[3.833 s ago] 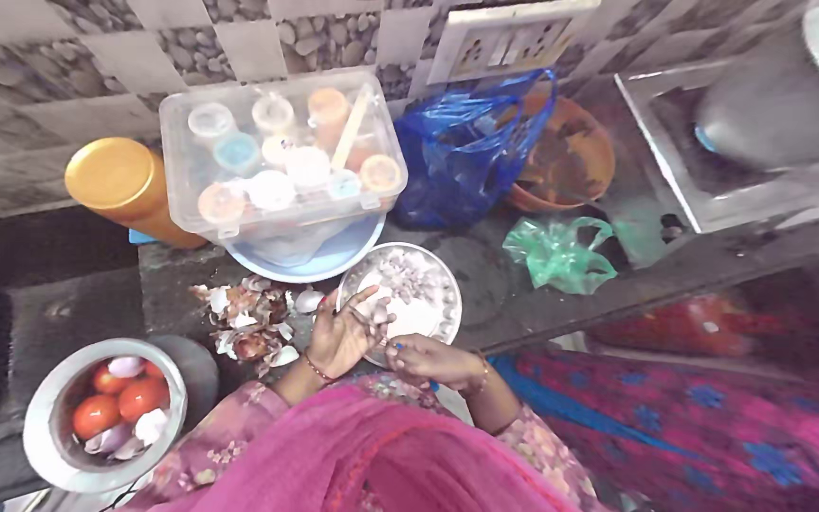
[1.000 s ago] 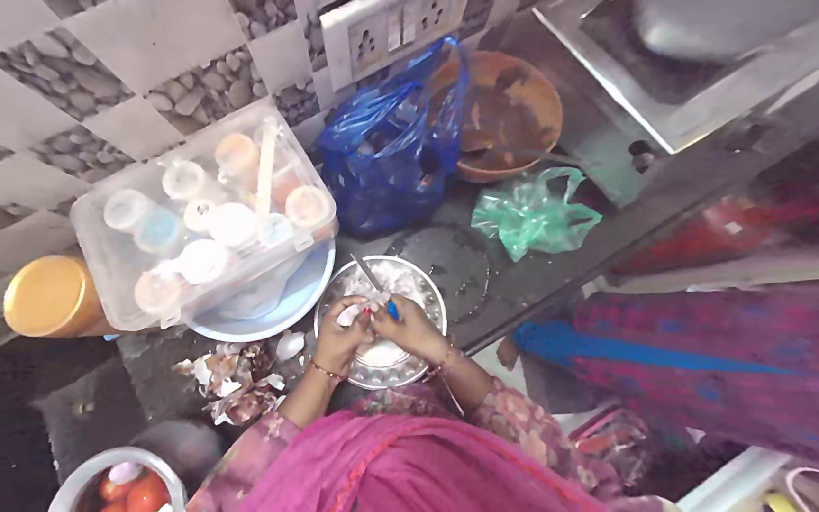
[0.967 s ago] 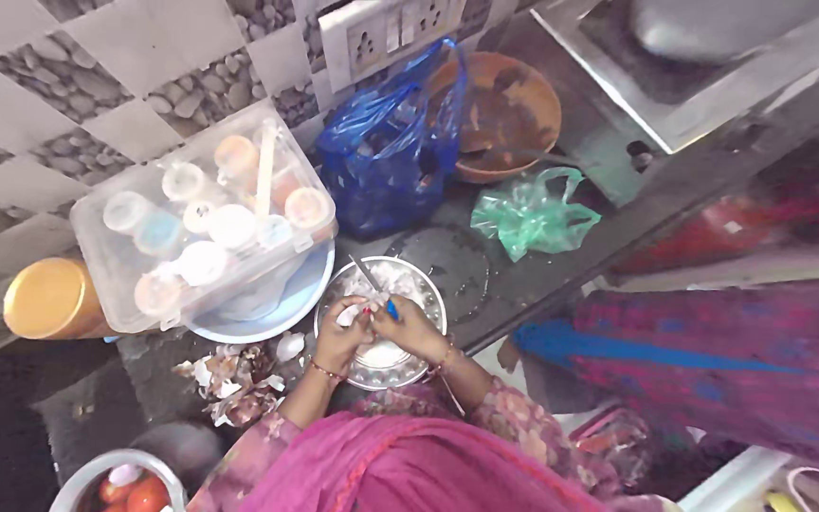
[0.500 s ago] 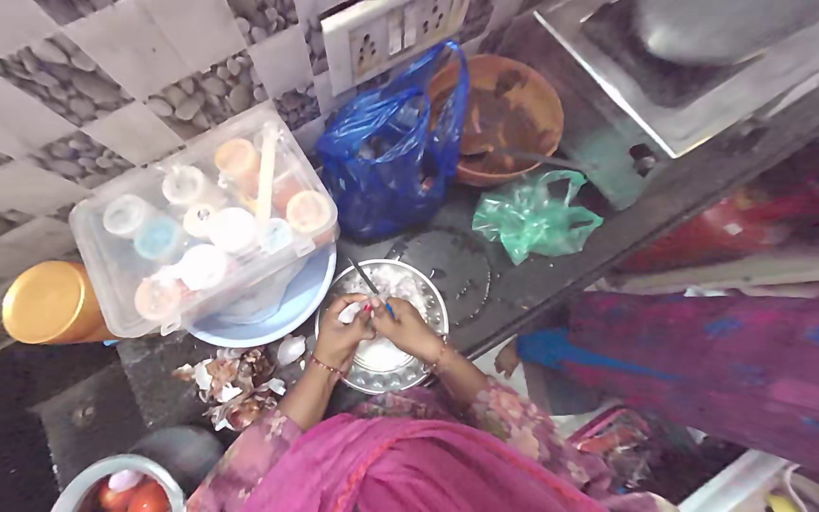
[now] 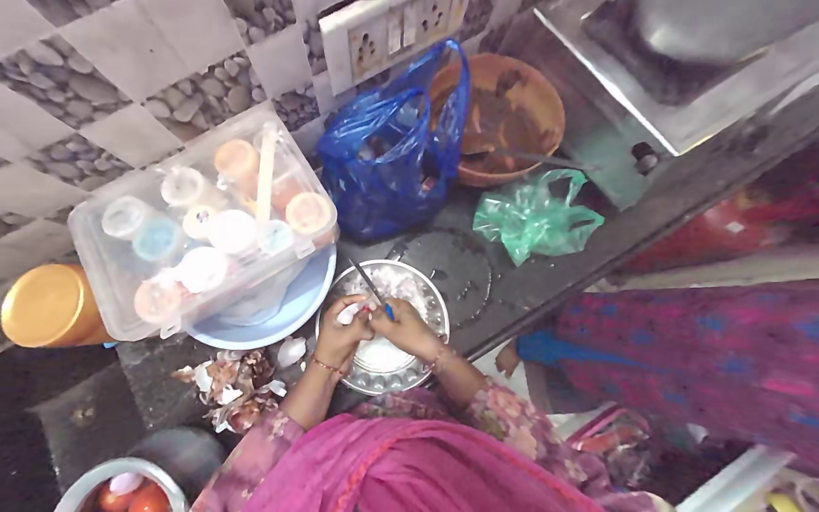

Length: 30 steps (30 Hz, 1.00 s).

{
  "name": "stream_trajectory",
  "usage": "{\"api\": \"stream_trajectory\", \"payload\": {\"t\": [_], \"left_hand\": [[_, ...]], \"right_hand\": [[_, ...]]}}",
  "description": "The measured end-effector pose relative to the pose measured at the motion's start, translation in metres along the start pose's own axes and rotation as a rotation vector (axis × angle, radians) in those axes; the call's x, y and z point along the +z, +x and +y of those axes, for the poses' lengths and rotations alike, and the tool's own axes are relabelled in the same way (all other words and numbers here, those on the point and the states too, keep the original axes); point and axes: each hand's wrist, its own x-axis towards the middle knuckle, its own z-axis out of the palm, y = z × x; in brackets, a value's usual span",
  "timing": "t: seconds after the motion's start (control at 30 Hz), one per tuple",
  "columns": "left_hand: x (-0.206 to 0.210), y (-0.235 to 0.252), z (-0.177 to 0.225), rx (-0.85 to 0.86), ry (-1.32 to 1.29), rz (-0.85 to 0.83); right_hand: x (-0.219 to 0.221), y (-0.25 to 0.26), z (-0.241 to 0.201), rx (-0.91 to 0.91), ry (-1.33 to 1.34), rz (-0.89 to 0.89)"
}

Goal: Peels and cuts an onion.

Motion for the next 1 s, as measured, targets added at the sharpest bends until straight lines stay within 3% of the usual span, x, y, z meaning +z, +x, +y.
{"api": "stream_trajectory", "payload": {"t": [0.33, 1.0], "left_hand": [[-0.001, -0.001, 0.001, -0.012, -0.103, -0.04], [0.001, 0.003, 0.009, -0.081, 0.0, -0.007]], "right_hand": [[0.0, -0.002, -0.005, 0.002, -0.008, -0.036], [0.007, -0.001, -0.001, -0.031, 0.003, 0.055]]}}
